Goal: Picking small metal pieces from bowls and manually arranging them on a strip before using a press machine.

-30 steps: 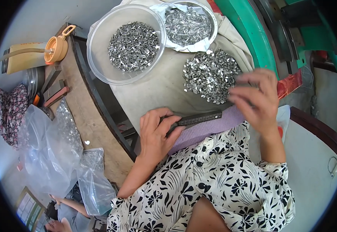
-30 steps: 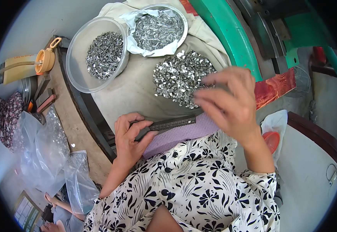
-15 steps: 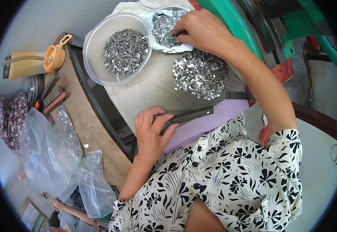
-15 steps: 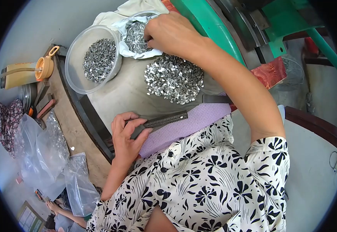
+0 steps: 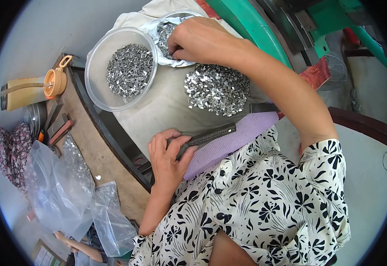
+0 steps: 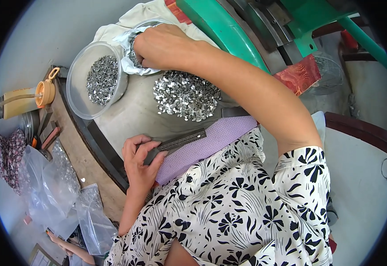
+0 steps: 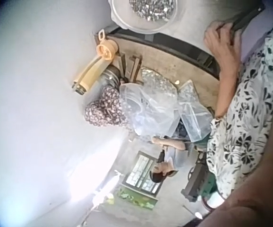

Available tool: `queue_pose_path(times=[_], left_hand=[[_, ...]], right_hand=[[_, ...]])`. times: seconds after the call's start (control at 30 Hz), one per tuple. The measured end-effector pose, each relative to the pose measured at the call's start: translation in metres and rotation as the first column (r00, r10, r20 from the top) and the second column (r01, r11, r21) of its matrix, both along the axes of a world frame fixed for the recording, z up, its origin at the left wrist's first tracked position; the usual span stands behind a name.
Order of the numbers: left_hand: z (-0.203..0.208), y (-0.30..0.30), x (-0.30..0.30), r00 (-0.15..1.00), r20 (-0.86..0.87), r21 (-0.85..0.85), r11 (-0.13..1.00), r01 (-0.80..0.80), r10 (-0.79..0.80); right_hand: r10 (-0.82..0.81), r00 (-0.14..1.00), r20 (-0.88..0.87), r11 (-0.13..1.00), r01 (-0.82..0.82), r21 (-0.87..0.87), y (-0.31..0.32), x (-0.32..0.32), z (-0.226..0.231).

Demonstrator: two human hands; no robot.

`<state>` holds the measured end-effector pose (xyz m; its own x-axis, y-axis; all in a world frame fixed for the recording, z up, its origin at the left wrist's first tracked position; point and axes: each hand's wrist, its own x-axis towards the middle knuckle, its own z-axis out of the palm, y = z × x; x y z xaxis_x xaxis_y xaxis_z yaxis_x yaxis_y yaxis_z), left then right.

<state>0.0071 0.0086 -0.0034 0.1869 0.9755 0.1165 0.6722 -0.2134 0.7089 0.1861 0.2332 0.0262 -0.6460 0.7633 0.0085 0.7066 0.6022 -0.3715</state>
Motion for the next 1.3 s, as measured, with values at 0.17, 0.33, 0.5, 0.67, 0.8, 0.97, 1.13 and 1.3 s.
queue_pose_path(times=[0.17,0.33,0.5,0.67,0.8,0.97,1.13,1.3], left_hand=[[-0.001,0.001,0.0,1.0,-0.016,0.004,1.0,0.001,-0.001],[0.0,0.001,0.0,1.0,-0.017,0.001,1.0,0.001,-0.001],[0.001,0.001,0.0,1.0,-0.025,-0.009,1.0,-0.005,0.005],[0.0,0.002,-0.003,0.999,-0.033,-0.03,1.0,0.006,-0.007],[0.0,0.003,-0.003,1.0,-0.016,-0.036,0.999,0.003,-0.003],[0.0,0.002,-0.003,1.0,-0.028,-0.029,1.0,0.01,-0.01],[0.0,0.001,-0.003,0.999,-0.031,-0.013,1.0,0.014,-0.014],[0.0,0.0,-0.003,0.999,-0.036,-0.002,1.0,0.019,-0.019]], right_hand=[[0.025,0.999,-0.036,0.996,-0.022,0.083,-0.004,0.004,-0.008],[0.074,0.996,-0.052,0.97,-0.059,0.236,-0.014,0.016,-0.002],[0.037,0.947,-0.318,0.958,0.057,0.282,-0.05,0.06,0.016],[-0.143,0.879,-0.455,0.983,0.178,0.034,-0.112,0.108,0.011],[-0.185,0.907,-0.377,0.98,0.199,-0.002,-0.163,0.12,0.001],[-0.142,0.928,-0.343,0.966,0.206,0.157,-0.187,0.11,0.002],[-0.043,0.962,-0.269,0.976,0.098,0.193,-0.187,0.095,-0.007],[-0.067,0.958,-0.279,0.972,0.126,0.197,-0.191,0.084,-0.011]])
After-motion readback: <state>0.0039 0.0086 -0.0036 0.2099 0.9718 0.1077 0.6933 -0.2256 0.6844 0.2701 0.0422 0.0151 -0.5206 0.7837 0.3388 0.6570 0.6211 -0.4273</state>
